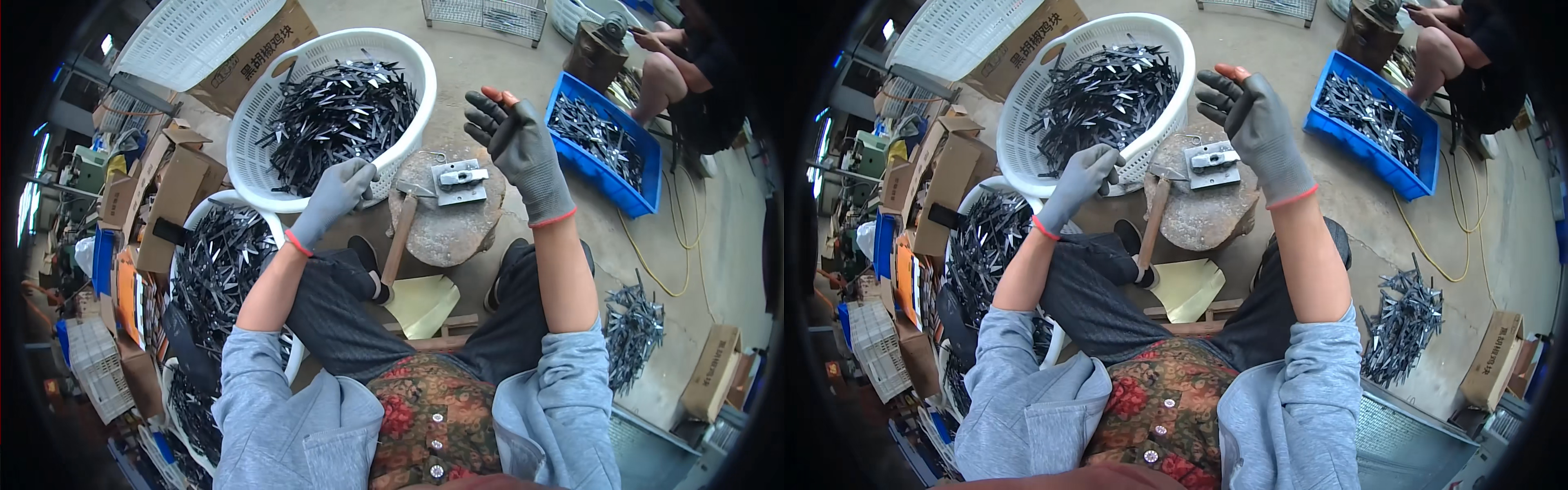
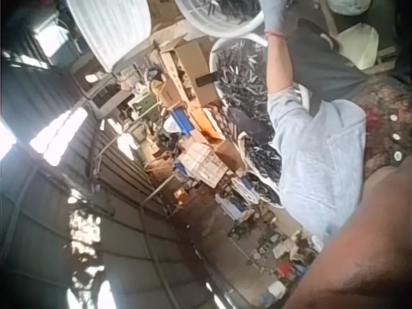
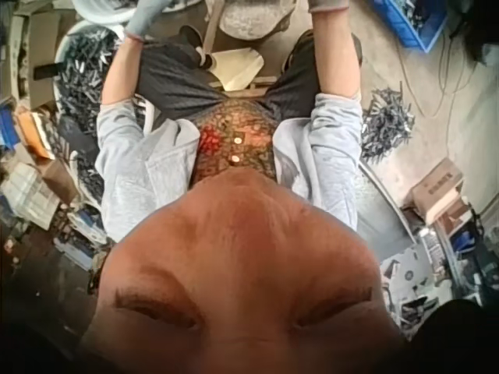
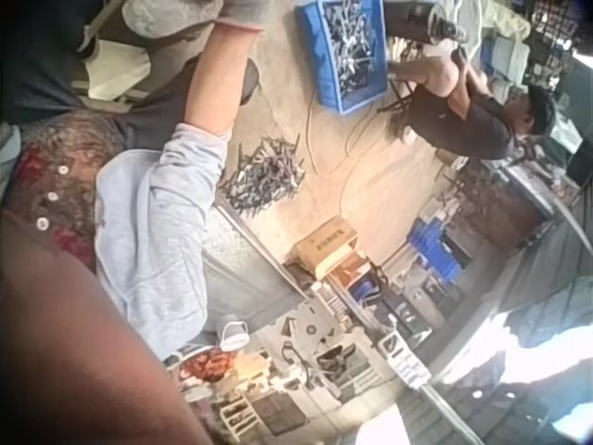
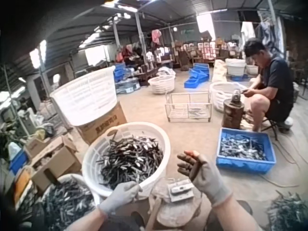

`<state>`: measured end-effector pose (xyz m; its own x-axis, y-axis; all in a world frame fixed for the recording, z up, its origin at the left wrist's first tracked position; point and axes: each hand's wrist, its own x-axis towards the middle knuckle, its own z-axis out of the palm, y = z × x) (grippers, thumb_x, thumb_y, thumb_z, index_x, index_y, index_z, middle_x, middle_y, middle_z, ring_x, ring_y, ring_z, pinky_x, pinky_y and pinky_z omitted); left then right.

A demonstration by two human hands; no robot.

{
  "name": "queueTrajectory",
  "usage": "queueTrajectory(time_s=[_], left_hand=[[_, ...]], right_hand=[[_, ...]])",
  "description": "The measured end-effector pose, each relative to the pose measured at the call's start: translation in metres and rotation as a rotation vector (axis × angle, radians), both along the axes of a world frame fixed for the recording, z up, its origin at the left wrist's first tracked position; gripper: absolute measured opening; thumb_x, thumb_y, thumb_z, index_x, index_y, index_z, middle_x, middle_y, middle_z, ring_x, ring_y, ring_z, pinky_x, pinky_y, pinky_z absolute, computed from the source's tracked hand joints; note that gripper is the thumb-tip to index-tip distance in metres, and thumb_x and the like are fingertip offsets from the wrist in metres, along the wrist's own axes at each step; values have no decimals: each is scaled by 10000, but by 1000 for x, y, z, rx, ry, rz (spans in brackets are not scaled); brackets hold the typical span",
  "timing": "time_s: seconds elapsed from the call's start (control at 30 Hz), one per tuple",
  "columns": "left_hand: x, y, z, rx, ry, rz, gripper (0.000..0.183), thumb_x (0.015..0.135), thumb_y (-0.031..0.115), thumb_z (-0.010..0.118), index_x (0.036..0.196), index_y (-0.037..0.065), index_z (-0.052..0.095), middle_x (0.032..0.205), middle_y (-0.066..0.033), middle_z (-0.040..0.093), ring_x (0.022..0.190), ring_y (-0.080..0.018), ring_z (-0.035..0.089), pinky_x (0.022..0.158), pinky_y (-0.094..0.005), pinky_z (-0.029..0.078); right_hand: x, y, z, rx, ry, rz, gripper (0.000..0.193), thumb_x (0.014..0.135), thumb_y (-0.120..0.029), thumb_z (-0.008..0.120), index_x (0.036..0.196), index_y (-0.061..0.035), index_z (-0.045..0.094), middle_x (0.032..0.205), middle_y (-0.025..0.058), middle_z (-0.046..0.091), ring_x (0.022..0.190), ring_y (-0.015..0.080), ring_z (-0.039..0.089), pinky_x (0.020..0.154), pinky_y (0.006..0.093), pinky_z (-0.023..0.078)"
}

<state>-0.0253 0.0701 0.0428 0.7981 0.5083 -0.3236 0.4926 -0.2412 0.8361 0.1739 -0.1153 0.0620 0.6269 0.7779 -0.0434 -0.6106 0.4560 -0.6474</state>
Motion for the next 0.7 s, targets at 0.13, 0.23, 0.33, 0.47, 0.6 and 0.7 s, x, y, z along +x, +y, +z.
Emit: queueTrajectory(time_s=[0.13,0.23,0.33,0.47,0.6,0.7], left_hand=[[11,59,-17,42,170,15,259,893,270,463,845,45,582,625,-19,541,460,-81,474,410,-230,382],[16,111,-47,98,184,85,258,894,248,481,832,15,573,602,-28,526,433,-108,453,408,-258,383],[27,162,-81,64,243,110,232,899,209,459,802,21,556,591,-46,540,437,-132,490,381,-292,412],[61,195,-120,-115,205,290,224,898,190,427,786,38,547,604,-56,550,428,-152,492,355,-290,400],[88,241,-167,-444,101,433,189,876,175,465,942,19,549,839,-96,584,684,-220,557,584,-345,458],[131,225,-202,-560,53,528,335,884,207,423,1131,-14,474,1133,-155,496,1012,-273,487,829,-413,417]], right_hand=[[0,4,-2,-24,20,16,341,899,-274,466,1109,-8,503,1111,133,560,924,213,579,853,356,456],[-1,1,-2,-10,5,46,332,892,-272,480,1106,-20,510,1102,124,564,910,203,580,844,347,458],[-2,0,2,-46,-10,37,331,892,-278,480,1102,-25,515,1090,118,571,881,197,584,829,341,464],[-4,0,-1,-74,-12,36,346,899,-287,471,1122,-26,510,1084,123,579,866,197,589,816,342,471],[-17,8,11,-153,-3,39,364,901,-303,465,1134,-27,508,1083,137,575,859,201,590,800,349,475],[-7,2,3,-262,-24,-19,369,901,-320,463,1133,-36,512,1075,129,575,853,192,584,781,337,473]])
